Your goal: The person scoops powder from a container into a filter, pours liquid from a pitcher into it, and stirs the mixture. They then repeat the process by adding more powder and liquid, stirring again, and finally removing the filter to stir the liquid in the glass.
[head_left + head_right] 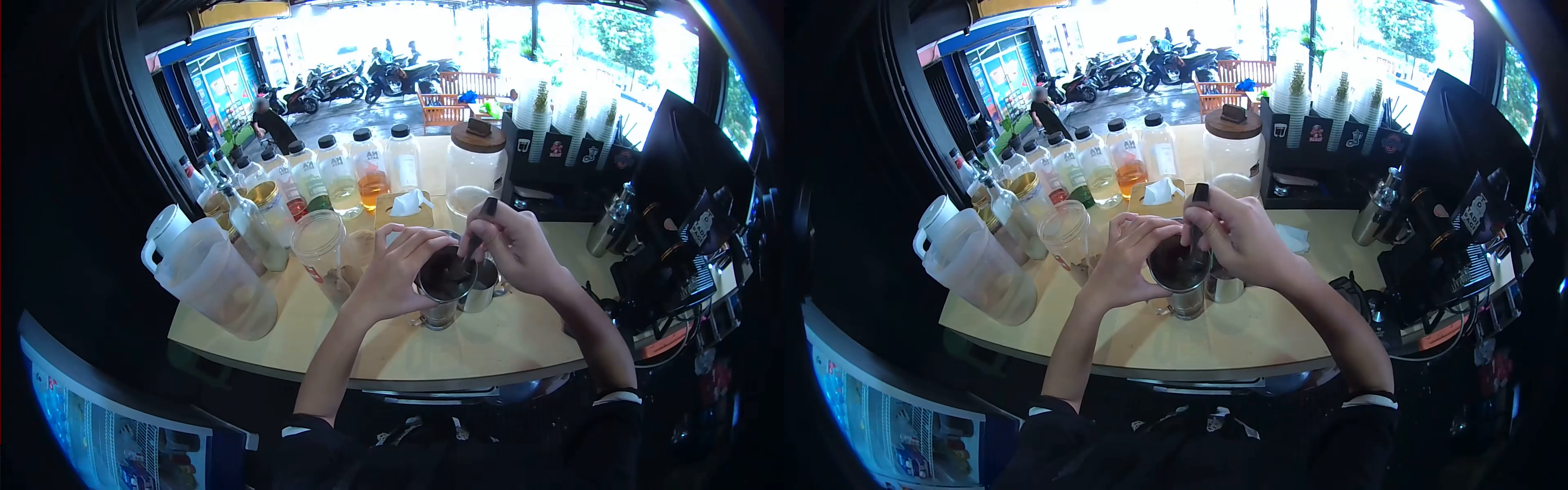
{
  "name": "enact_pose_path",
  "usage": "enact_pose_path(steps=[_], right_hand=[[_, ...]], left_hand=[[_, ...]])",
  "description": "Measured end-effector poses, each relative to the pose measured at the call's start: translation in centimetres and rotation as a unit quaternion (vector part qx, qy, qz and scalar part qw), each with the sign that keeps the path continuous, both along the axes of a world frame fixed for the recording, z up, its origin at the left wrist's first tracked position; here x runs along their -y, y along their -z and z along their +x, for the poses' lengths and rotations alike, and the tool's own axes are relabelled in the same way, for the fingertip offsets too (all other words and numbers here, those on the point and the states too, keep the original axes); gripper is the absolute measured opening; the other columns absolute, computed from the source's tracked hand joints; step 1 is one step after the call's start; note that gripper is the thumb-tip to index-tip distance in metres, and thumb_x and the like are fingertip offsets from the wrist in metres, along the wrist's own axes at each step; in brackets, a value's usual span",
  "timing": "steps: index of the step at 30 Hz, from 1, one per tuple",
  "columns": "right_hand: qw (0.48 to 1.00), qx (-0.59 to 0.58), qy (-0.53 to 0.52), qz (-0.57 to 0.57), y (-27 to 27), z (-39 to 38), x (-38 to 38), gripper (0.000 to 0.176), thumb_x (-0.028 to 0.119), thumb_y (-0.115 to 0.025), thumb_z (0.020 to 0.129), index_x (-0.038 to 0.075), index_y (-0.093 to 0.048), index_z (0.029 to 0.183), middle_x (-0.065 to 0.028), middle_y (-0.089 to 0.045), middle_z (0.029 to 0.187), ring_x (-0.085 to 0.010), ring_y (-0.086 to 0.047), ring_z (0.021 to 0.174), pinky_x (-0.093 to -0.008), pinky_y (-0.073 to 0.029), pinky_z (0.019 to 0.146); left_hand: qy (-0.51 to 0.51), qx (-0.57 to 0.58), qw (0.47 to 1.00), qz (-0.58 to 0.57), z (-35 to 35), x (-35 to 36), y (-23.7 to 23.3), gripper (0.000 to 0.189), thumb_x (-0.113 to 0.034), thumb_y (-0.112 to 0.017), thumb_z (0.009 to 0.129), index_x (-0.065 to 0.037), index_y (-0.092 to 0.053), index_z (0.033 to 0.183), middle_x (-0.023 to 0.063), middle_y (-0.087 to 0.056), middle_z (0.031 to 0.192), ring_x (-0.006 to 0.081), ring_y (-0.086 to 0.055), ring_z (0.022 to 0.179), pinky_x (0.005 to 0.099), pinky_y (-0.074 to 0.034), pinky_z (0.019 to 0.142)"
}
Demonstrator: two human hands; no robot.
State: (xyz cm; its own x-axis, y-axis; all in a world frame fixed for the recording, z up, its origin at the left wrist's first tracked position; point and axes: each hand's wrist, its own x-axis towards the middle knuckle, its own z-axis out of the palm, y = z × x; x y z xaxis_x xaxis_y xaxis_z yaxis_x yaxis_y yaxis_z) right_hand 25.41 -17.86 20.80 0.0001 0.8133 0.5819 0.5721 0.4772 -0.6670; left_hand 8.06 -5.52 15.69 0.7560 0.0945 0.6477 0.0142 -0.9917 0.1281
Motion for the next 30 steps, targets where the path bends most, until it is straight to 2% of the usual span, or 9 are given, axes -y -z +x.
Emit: enact_pose_path(steps=[4,7,11,14,18,20,23,27,30], right_hand=[[0.999,-0.028,-0.007,-0.033,0.6,-0.1,0.4,0.018,0.013,-0.044,0.097,-0.001,-0.054,0.093,-0.0060,-0.066,0.074,-0.0112,-0.063,0.062,-0.0254,-0.050,0.058],[0.998,-0.057,0.013,0.000,0.4,0.1,0.7,0.018,0.012,-0.044,0.097,-0.002,-0.053,0.093,-0.0072,-0.066,0.074,-0.0111,-0.063,0.063,-0.0244,-0.050,0.059],[0.999,-0.034,-0.010,-0.019,1.4,0.1,0.5,0.017,0.012,-0.043,0.097,-0.002,-0.052,0.093,-0.0077,-0.066,0.076,-0.0104,-0.063,0.064,-0.0239,-0.050,0.061],[0.994,-0.107,-0.006,0.022,1.8,0.2,0.4,0.017,0.012,-0.042,0.098,-0.002,-0.052,0.094,-0.0078,-0.067,0.078,-0.0091,-0.062,0.066,-0.0233,-0.050,0.062],[0.995,-0.089,-0.018,-0.032,2.3,0.1,0.7,0.018,0.013,-0.039,0.100,-0.001,-0.050,0.095,-0.0081,-0.067,0.082,-0.0070,-0.060,0.068,-0.0226,-0.050,0.064],[0.979,-0.200,-0.041,0.014,2.4,-0.1,0.7,0.017,0.014,-0.039,0.100,0.000,-0.048,0.098,-0.0091,-0.066,0.084,-0.0071,-0.060,0.070,-0.0225,-0.049,0.065],[0.981,-0.176,-0.069,-0.048,2.3,0.6,1.0,0.016,0.015,-0.039,0.101,0.001,-0.047,0.101,-0.0096,-0.066,0.086,-0.0074,-0.060,0.073,-0.0224,-0.049,0.067],[0.988,-0.138,-0.058,-0.043,2.4,1.5,0.4,0.017,0.016,-0.039,0.101,0.000,-0.048,0.101,-0.0095,-0.066,0.086,-0.0072,-0.060,0.074,-0.0222,-0.049,0.067],[0.974,-0.204,-0.097,-0.029,1.8,1.6,0.5,0.018,0.015,-0.040,0.101,-0.001,-0.048,0.103,-0.0095,-0.066,0.086,-0.0077,-0.060,0.073,-0.0227,-0.049,0.067]], left_hand=[[0.000,-0.009,1.000,-0.009,-0.1,-0.2,0.2,0.078,-0.031,-0.083,0.052,-0.016,-0.052,0.122,0.0005,-0.056,0.117,0.0179,-0.051,0.115,0.0443,-0.025,0.103],[-0.004,0.000,1.000,-0.017,-0.2,-0.2,0.0,0.077,-0.030,-0.083,0.052,-0.017,-0.052,0.121,0.0004,-0.056,0.118,0.0179,-0.051,0.115,0.0442,-0.025,0.103],[-0.006,-0.008,1.000,0.003,-0.1,-0.4,-0.1,0.077,-0.030,-0.083,0.052,-0.017,-0.052,0.122,0.0001,-0.056,0.118,0.0179,-0.051,0.114,0.0442,-0.026,0.103],[-0.008,0.009,1.000,-0.007,-0.2,-0.4,0.0,0.078,-0.033,-0.084,0.051,-0.015,-0.054,0.120,0.0012,-0.057,0.115,0.0197,-0.052,0.111,0.0427,-0.028,0.101],[-0.008,0.010,1.000,-0.007,0.0,-0.3,0.1,0.080,-0.035,-0.085,0.050,-0.015,-0.053,0.121,0.0017,-0.057,0.116,0.0193,-0.053,0.111,0.0421,-0.028,0.101],[-0.007,0.010,1.000,-0.023,-0.1,-0.4,0.3,0.080,-0.035,-0.085,0.050,-0.015,-0.053,0.121,0.0020,-0.057,0.116,0.0193,-0.053,0.110,0.0419,-0.028,0.100],[-0.006,0.020,0.999,-0.042,-0.2,-0.5,0.3,0.076,-0.029,-0.083,0.054,-0.017,-0.050,0.122,0.0004,-0.055,0.118,0.0178,-0.054,0.111,0.0436,-0.025,0.102],[0.004,0.014,0.999,-0.051,-0.1,-0.5,0.3,0.077,-0.028,-0.083,0.054,-0.017,-0.048,0.121,0.0000,-0.057,0.117,0.0179,-0.054,0.111,0.0434,-0.026,0.102],[0.009,0.014,0.999,-0.047,-0.1,-0.5,0.2,0.077,-0.029,-0.083,0.054,-0.017,-0.047,0.121,-0.0002,-0.057,0.117,0.0178,-0.054,0.111,0.0434,-0.026,0.102]])
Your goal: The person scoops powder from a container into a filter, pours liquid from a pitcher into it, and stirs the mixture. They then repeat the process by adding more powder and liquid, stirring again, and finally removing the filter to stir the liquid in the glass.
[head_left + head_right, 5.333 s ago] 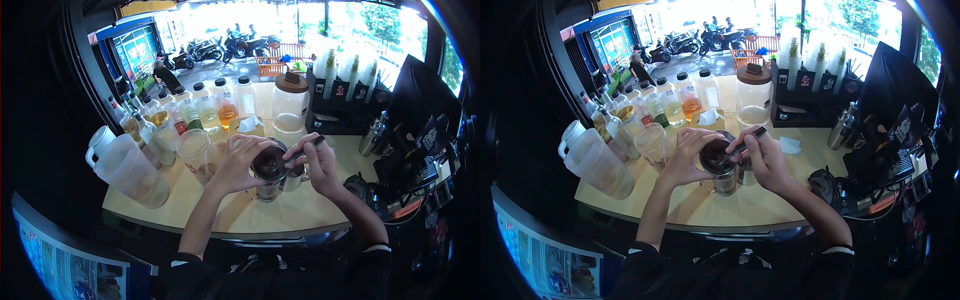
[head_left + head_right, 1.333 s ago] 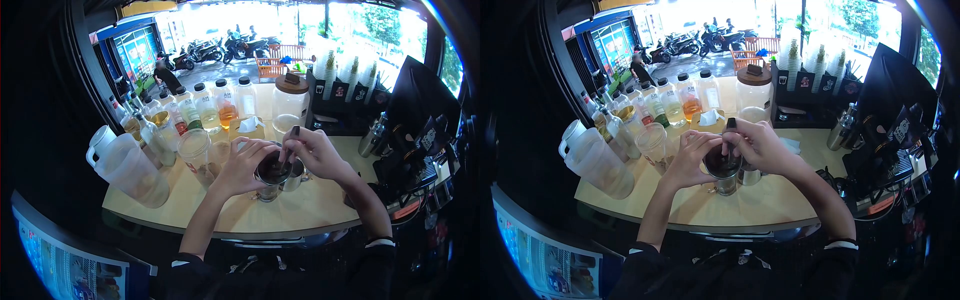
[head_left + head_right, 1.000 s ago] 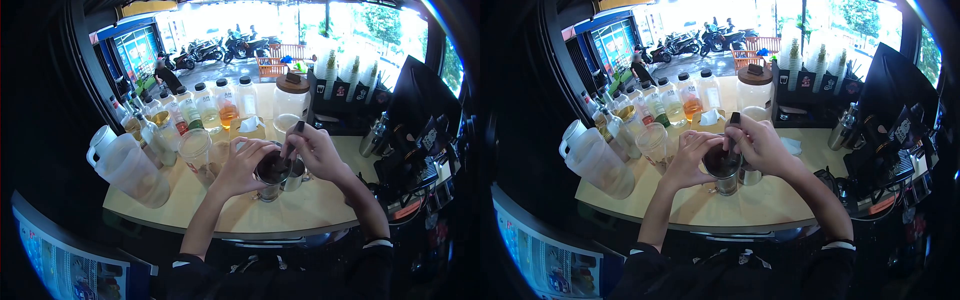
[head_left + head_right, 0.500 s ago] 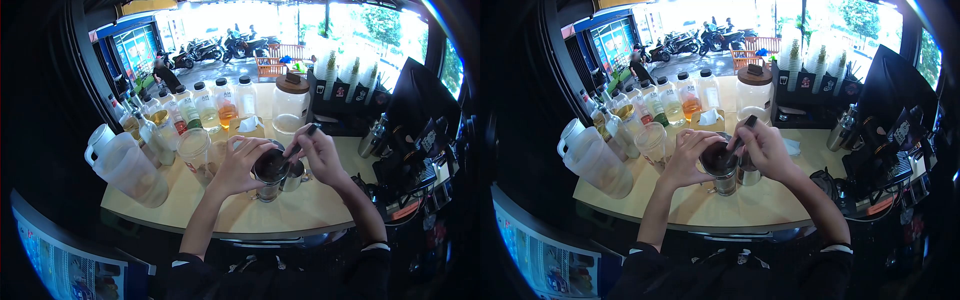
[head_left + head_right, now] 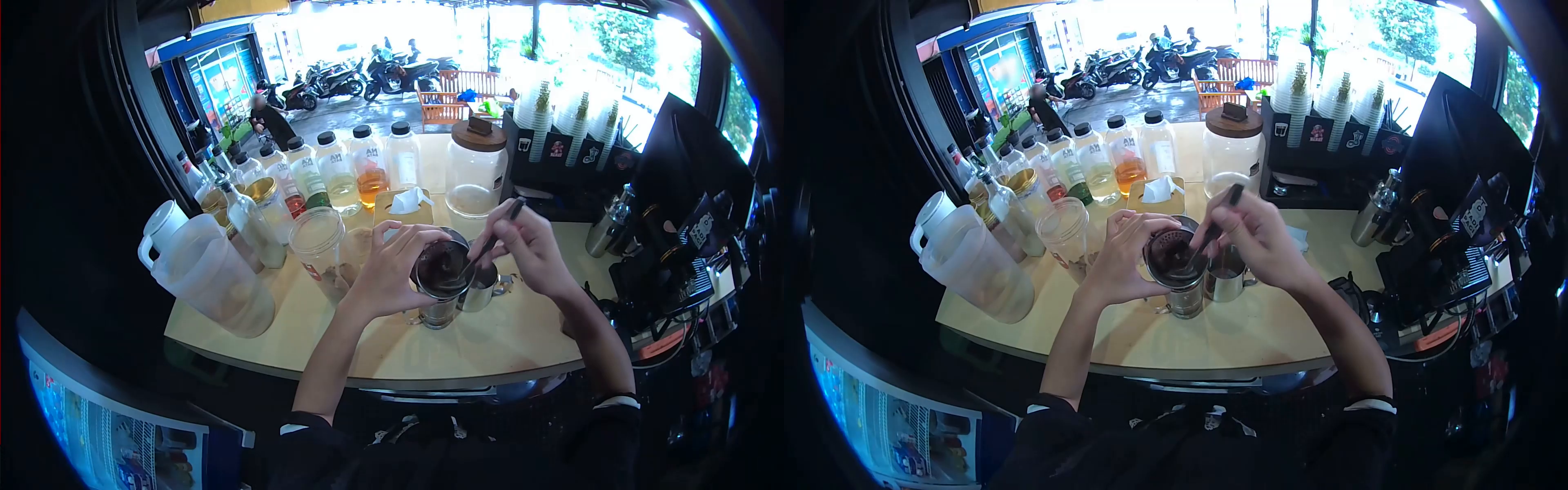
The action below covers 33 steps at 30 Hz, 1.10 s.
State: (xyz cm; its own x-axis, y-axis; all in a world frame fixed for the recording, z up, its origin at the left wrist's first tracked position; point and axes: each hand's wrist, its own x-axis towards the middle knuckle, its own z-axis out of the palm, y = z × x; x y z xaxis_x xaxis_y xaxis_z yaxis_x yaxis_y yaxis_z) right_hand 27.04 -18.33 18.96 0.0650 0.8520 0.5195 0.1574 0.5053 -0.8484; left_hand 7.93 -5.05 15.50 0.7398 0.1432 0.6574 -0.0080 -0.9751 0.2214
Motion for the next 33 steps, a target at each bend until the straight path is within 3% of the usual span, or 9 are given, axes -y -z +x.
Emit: enact_pose_path(steps=[2,6,12,13,18,21,25,28,33], right_hand=[[0.993,0.119,-0.004,-0.026,-0.1,-0.1,0.2,0.017,0.013,-0.039,0.100,-0.001,-0.050,0.101,-0.0088,-0.066,0.085,-0.0081,-0.060,0.073,-0.0229,-0.049,0.068],[1.000,0.010,0.011,0.024,-0.5,-0.3,0.2,0.017,0.011,-0.040,0.099,-0.001,-0.052,0.096,-0.0075,-0.066,0.082,-0.0079,-0.060,0.071,-0.0230,-0.049,0.067],[0.985,0.169,0.027,-0.009,-1.3,-1.2,0.6,0.017,0.009,-0.041,0.098,-0.002,-0.053,0.093,-0.0076,-0.066,0.078,-0.0083,-0.060,0.067,-0.0232,-0.049,0.063],[0.994,0.106,0.036,0.009,-1.3,-1.2,0.4,0.017,0.010,-0.041,0.098,-0.002,-0.053,0.093,-0.0073,-0.066,0.078,-0.0079,-0.060,0.066,-0.0230,-0.049,0.061],[0.992,0.118,0.020,-0.036,-0.4,-1.2,0.3,0.020,0.013,-0.040,0.099,-0.001,-0.052,0.093,-0.0076,-0.065,0.078,-0.0076,-0.060,0.064,-0.0226,-0.049,0.061],[0.994,0.058,0.085,0.030,0.0,-1.1,0.1,0.019,0.013,-0.039,0.100,0.000,-0.051,0.095,-0.0071,-0.066,0.079,-0.0072,-0.060,0.064,-0.0220,-0.048,0.060],[0.991,0.120,0.053,-0.006,0.5,-1.5,0.1,0.019,0.014,-0.039,0.100,0.000,-0.050,0.095,-0.0066,-0.066,0.079,-0.0075,-0.060,0.064,-0.0216,-0.048,0.061],[0.995,0.035,0.091,0.029,0.5,-1.4,0.1,0.019,0.016,-0.039,0.100,0.000,-0.050,0.096,-0.0069,-0.066,0.079,-0.0074,-0.060,0.064,-0.0214,-0.048,0.061],[0.994,0.065,0.084,-0.009,0.7,-1.8,0.4,0.022,0.017,-0.038,0.101,0.000,-0.050,0.096,-0.0069,-0.066,0.079,-0.0070,-0.060,0.066,-0.0217,-0.049,0.062]], left_hand=[[0.004,-0.003,1.000,0.000,0.1,0.1,0.0,0.077,-0.029,-0.083,0.054,-0.018,-0.048,0.121,-0.0003,-0.057,0.118,0.0177,-0.054,0.111,0.0435,-0.026,0.102],[0.007,-0.003,1.000,-0.006,0.0,0.0,0.0,0.076,-0.031,-0.083,0.056,-0.018,-0.048,0.121,-0.0002,-0.057,0.117,0.0171,-0.054,0.111,0.0437,-0.025,0.103],[-0.003,-0.017,1.000,0.014,0.1,0.3,0.1,0.076,-0.034,-0.083,0.056,-0.018,-0.049,0.122,-0.0001,-0.057,0.117,0.0166,-0.054,0.111,0.0439,-0.024,0.104],[-0.001,-0.014,1.000,0.010,0.1,0.3,0.1,0.077,-0.034,-0.083,0.056,-0.018,-0.049,0.123,-0.0001,-0.057,0.117,0.0166,-0.054,0.111,0.0440,-0.024,0.104],[-0.007,-0.002,1.000,0.012,-0.1,0.3,0.2,0.077,-0.034,-0.083,0.055,-0.018,-0.049,0.122,0.0001,-0.058,0.117,0.0165,-0.054,0.112,0.0442,-0.024,0.104],[-0.010,0.002,1.000,0.009,-0.3,0.3,0.2,0.077,-0.034,-0.083,0.055,-0.018,-0.050,0.122,0.0003,-0.058,0.117,0.0163,-0.054,0.112,0.0442,-0.024,0.104],[-0.016,-0.005,1.000,0.025,-0.3,0.4,0.2,0.077,-0.033,-0.083,0.055,-0.017,-0.050,0.122,0.0005,-0.058,0.116,0.0164,-0.053,0.112,0.0442,-0.025,0.104],[-0.017,0.007,1.000,0.015,-0.4,0.4,0.2,0.078,-0.033,-0.083,0.054,-0.017,-0.050,0.122,0.0006,-0.057,0.116,0.0163,-0.053,0.112,0.0443,-0.025,0.103],[-0.013,0.005,1.000,0.019,-0.3,0.4,0.2,0.078,-0.032,-0.083,0.054,-0.017,-0.050,0.122,0.0006,-0.057,0.116,0.0164,-0.053,0.112,0.0441,-0.026,0.103]])
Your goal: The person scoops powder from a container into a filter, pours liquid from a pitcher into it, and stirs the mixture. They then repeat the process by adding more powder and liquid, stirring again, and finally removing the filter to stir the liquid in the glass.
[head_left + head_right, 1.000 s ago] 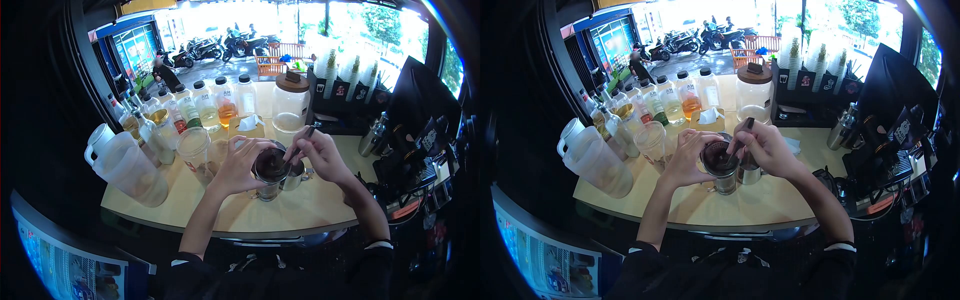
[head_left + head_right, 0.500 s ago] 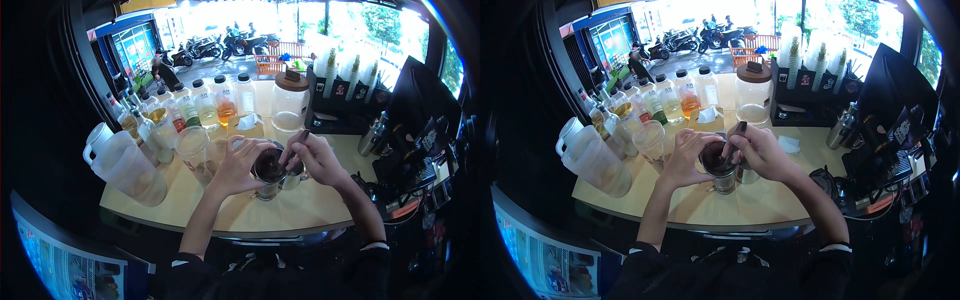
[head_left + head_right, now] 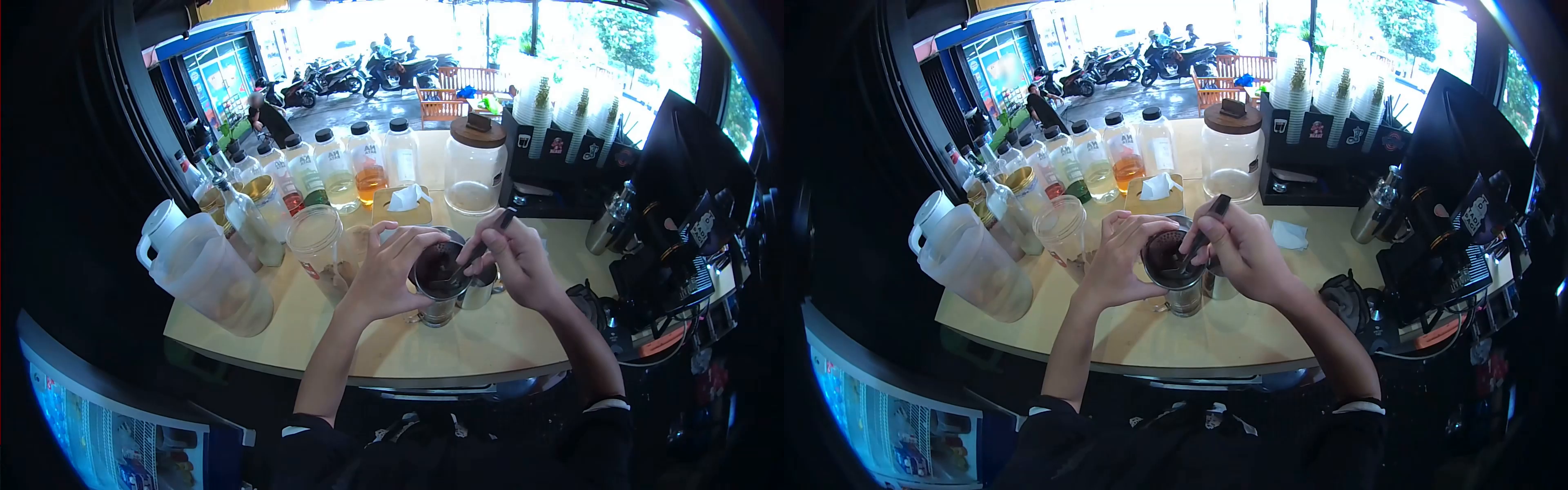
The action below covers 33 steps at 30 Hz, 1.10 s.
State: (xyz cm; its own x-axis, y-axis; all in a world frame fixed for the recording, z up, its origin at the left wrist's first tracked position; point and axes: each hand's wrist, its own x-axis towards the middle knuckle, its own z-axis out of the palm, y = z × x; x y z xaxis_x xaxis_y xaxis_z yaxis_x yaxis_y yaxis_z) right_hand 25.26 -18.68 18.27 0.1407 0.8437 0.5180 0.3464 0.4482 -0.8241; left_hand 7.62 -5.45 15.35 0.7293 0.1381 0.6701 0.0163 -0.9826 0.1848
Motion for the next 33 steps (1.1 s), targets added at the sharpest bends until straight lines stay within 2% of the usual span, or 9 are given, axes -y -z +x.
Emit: enact_pose_path(steps=[3,7,9,12,16,18,21,26,33], right_hand=[[0.999,-0.042,0.014,0.026,-0.1,-0.3,0.0,0.020,0.016,-0.039,0.101,-0.001,-0.050,0.096,-0.0071,-0.066,0.080,-0.0071,-0.060,0.066,-0.0225,-0.049,0.062],[0.999,0.044,0.004,0.014,0.0,-0.7,0.5,0.020,0.016,-0.038,0.101,0.000,-0.050,0.097,-0.0071,-0.066,0.082,-0.0071,-0.060,0.068,-0.0218,-0.050,0.064],[0.995,-0.088,0.017,0.053,-0.1,-1.1,0.8,0.020,0.017,-0.037,0.101,0.000,-0.048,0.099,-0.0077,-0.065,0.085,-0.0078,-0.061,0.070,-0.0210,-0.050,0.064],[0.995,-0.095,-0.020,0.027,0.2,-1.0,1.0,0.021,0.017,-0.036,0.102,-0.001,-0.046,0.100,-0.0092,-0.065,0.087,-0.0090,-0.062,0.071,-0.0213,-0.051,0.064],[0.999,-0.044,0.018,0.007,0.6,-0.5,1.1,0.021,0.017,-0.035,0.102,-0.001,-0.045,0.100,-0.0106,-0.064,0.087,-0.0093,-0.062,0.072,-0.0216,-0.053,0.064],[0.992,-0.105,0.007,0.070,0.5,-0.5,1.3,0.020,0.015,-0.034,0.101,-0.002,-0.045,0.101,-0.0114,-0.064,0.087,-0.0090,-0.062,0.072,-0.0220,-0.053,0.066],[0.998,-0.007,0.004,0.057,0.8,-0.8,1.2,0.019,0.015,-0.035,0.101,-0.002,-0.044,0.102,-0.0129,-0.064,0.088,-0.0094,-0.062,0.074,-0.0222,-0.053,0.066],[0.981,-0.162,0.009,0.102,0.4,0.3,0.9,0.013,0.012,-0.042,0.099,0.001,-0.042,0.107,-0.0146,-0.063,0.093,-0.0147,-0.064,0.076,-0.0267,-0.056,0.070],[0.984,-0.145,0.024,0.100,0.8,-0.1,0.5,0.013,0.013,-0.043,0.099,0.003,-0.042,0.107,-0.0132,-0.059,0.099,-0.0142,-0.063,0.080,-0.0280,-0.055,0.074]], left_hand=[[-0.002,0.006,1.000,-0.003,0.0,0.0,0.0,0.078,-0.032,-0.083,0.053,-0.017,-0.050,0.122,0.0006,-0.057,0.116,0.0167,-0.054,0.111,0.0438,-0.026,0.102],[-0.004,0.002,1.000,0.003,-0.1,-0.1,0.1,0.079,-0.029,-0.083,0.052,-0.017,-0.049,0.122,0.0007,-0.057,0.116,0.0171,-0.054,0.111,0.0434,-0.027,0.102],[-0.005,0.008,1.000,0.003,-0.1,-0.2,0.1,0.079,-0.029,-0.083,0.052,-0.017,-0.049,0.123,0.0009,-0.057,0.116,0.0172,-0.054,0.111,0.0433,-0.026,0.103],[-0.006,0.013,1.000,-0.004,-0.2,-0.1,0.1,0.081,-0.029,-0.083,0.051,-0.017,-0.049,0.123,0.0013,-0.058,0.116,0.0174,-0.054,0.111,0.0430,-0.026,0.103],[-0.011,0.010,1.000,-0.014,-0.2,0.0,0.2,0.081,-0.031,-0.083,0.051,-0.018,-0.049,0.123,0.0018,-0.059,0.117,0.0183,-0.055,0.111,0.0429,-0.026,0.103],[-0.010,0.014,1.000,-0.014,-0.2,-0.1,0.2,0.081,-0.032,-0.084,0.051,-0.018,-0.049,0.123,0.0018,-0.059,0.117,0.0185,-0.055,0.111,0.0430,-0.026,0.103],[-0.011,0.014,1.000,-0.016,-0.1,-0.2,0.3,0.082,-0.033,-0.084,0.051,-0.018,-0.048,0.123,0.0018,-0.059,0.117,0.0189,-0.055,0.111,0.0432,-0.026,0.103],[-0.028,0.026,0.999,-0.019,0.0,-0.2,0.4,0.081,-0.036,-0.086,0.051,-0.015,-0.052,0.121,0.0029,-0.062,0.113,0.0184,-0.058,0.108,0.0404,-0.029,0.102],[-0.035,-0.004,0.997,-0.063,0.2,-1.0,1.5,0.083,-0.037,-0.084,0.053,-0.015,-0.049,0.125,0.0058,-0.061,0.116,0.0226,-0.056,0.111,0.0418,-0.030,0.103]])
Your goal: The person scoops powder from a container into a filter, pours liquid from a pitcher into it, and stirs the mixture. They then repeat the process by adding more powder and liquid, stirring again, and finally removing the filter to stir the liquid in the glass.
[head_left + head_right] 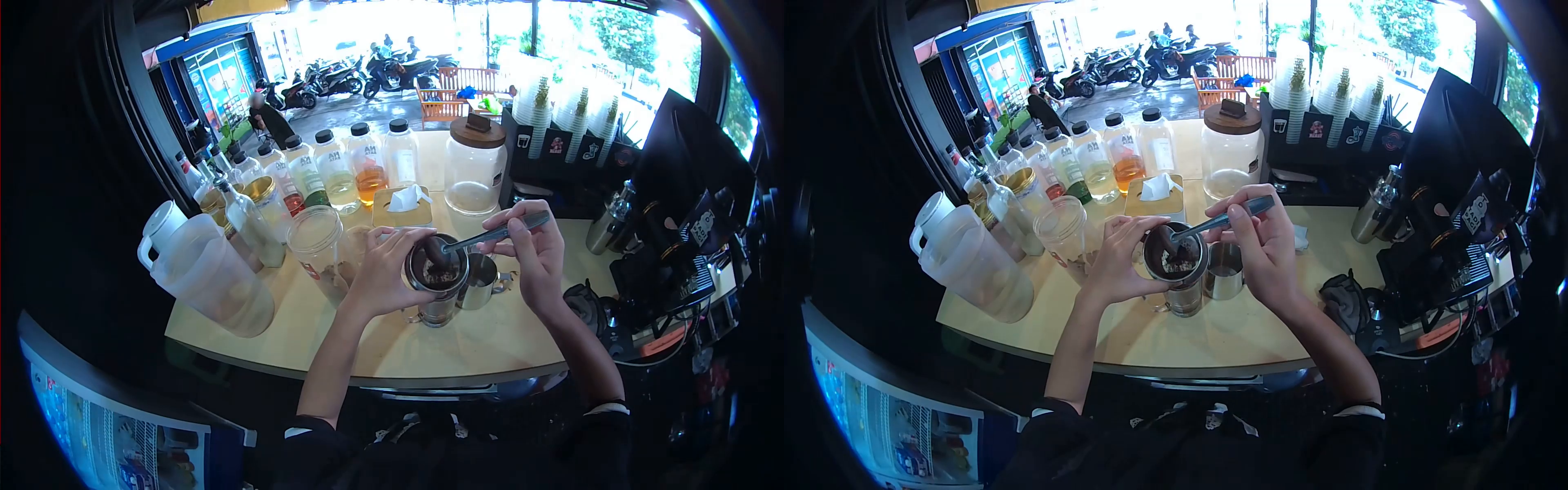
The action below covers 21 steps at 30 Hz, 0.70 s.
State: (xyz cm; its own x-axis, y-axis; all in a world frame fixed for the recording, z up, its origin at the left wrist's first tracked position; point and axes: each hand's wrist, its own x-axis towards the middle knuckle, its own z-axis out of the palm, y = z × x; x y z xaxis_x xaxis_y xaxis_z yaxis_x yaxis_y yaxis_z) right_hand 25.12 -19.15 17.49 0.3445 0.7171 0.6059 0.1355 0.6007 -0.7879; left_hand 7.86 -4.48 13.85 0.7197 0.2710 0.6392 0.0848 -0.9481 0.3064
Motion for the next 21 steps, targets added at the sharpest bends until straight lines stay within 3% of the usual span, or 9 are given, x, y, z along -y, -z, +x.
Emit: enact_pose_path(steps=[4,10,17,19,21], right_hand=[[1.000,0.012,0.001,-0.013,0.4,0.0,-0.4,0.014,0.014,-0.045,0.099,0.002,-0.042,0.106,-0.0120,-0.058,0.099,-0.0133,-0.062,0.081,-0.0267,-0.052,0.076],[0.999,0.034,0.003,0.016,1.0,-0.4,-1.0,0.015,0.008,-0.050,0.096,0.001,-0.041,0.106,-0.0119,-0.059,0.097,-0.0127,-0.062,0.080,-0.0256,-0.052,0.074],[0.990,0.131,0.038,0.032,1.4,-0.8,-1.3,0.015,0.007,-0.055,0.093,-0.001,-0.045,0.101,-0.0105,-0.062,0.091,-0.0116,-0.063,0.080,-0.0262,-0.053,0.070],[0.990,0.136,0.043,0.022,1.5,-1.1,-1.3,0.015,0.006,-0.057,0.092,-0.001,-0.047,0.100,-0.0097,-0.062,0.090,-0.0111,-0.063,0.080,-0.0264,-0.053,0.070],[0.989,0.141,0.048,0.012,1.4,-1.4,-1.2,0.014,0.006,-0.058,0.091,-0.001,-0.048,0.099,-0.0089,-0.063,0.089,-0.0107,-0.062,0.079,-0.0267,-0.054,0.070]], left_hand=[[-0.007,-0.026,0.997,-0.073,0.1,0.0,0.2,0.084,-0.036,-0.085,0.054,-0.012,-0.051,0.126,0.0091,-0.061,0.117,0.0289,-0.053,0.112,0.0417,-0.035,0.103],[0.020,-0.028,0.989,-0.147,0.7,-0.6,1.1,0.084,-0.034,-0.087,0.054,-0.010,-0.051,0.127,0.0108,-0.060,0.116,0.0301,-0.051,0.113,0.0399,-0.043,0.097],[0.019,-0.028,0.992,-0.122,0.5,-0.1,0.4,0.086,-0.038,-0.087,0.053,-0.010,-0.051,0.126,0.0092,-0.059,0.116,0.0273,-0.050,0.113,0.0385,-0.041,0.099],[0.005,0.034,0.999,-0.039,0.3,0.4,-0.4,0.085,-0.044,-0.085,0.055,-0.013,-0.051,0.127,0.0079,-0.059,0.108,0.0249,-0.050,0.110,0.0388,-0.036,0.100],[0.000,0.053,0.998,-0.029,0.2,1.0,-1.1,0.078,-0.041,-0.084,0.059,-0.012,-0.053,0.124,0.0060,-0.058,0.101,0.0225,-0.053,0.102,0.0384,-0.036,0.096]])
